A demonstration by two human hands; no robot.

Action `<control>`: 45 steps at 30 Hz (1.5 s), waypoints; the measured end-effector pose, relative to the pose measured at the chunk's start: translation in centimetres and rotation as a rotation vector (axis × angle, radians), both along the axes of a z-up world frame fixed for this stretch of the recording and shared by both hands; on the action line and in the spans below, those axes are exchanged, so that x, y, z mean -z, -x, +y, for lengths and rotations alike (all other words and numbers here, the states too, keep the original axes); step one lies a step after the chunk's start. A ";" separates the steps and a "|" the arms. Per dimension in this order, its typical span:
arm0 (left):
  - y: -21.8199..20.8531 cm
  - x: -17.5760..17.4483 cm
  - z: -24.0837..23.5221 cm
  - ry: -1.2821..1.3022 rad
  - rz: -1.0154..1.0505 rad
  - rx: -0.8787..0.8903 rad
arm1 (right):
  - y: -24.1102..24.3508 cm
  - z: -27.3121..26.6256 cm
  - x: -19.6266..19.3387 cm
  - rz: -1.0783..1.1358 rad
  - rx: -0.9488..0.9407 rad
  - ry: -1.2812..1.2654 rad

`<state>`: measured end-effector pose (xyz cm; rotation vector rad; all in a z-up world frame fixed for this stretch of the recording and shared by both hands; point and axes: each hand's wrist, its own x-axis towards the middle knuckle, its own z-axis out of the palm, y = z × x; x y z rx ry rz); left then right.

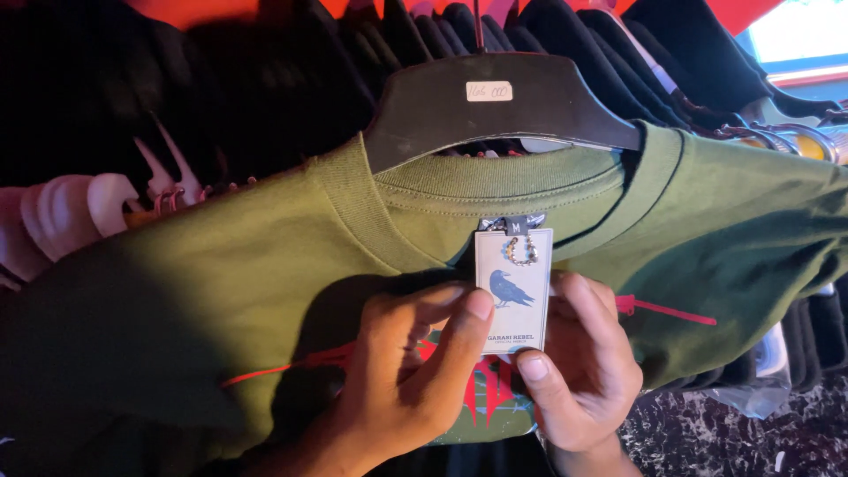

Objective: The person holds a green t-shirt on a hanger, displaying the front graphic and then turning it to show the back design. They smooth the fabric with their hands, check the price tag, and finally place the t-shirt back on the clothing rack.

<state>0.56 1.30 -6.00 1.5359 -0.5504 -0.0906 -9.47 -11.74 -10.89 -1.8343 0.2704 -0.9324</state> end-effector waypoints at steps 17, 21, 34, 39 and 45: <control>-2.7 -4.2 -0.1 -0.095 0.146 0.316 | -0.3 0.1 -0.4 -0.034 -0.073 0.003; -2.5 -4.3 -0.2 -0.075 0.156 0.310 | -0.2 0.3 -0.5 -0.022 -0.047 -0.030; -1.9 -4.1 0.5 -0.075 0.073 0.323 | -0.5 0.7 -0.7 -0.024 -0.057 -0.245; -1.7 -3.5 0.6 0.021 0.158 0.469 | -0.5 0.6 0.3 -0.088 -0.093 -0.233; -1.8 -4.2 1.1 -0.005 0.146 0.538 | -0.5 0.6 0.5 -0.086 -0.095 -0.148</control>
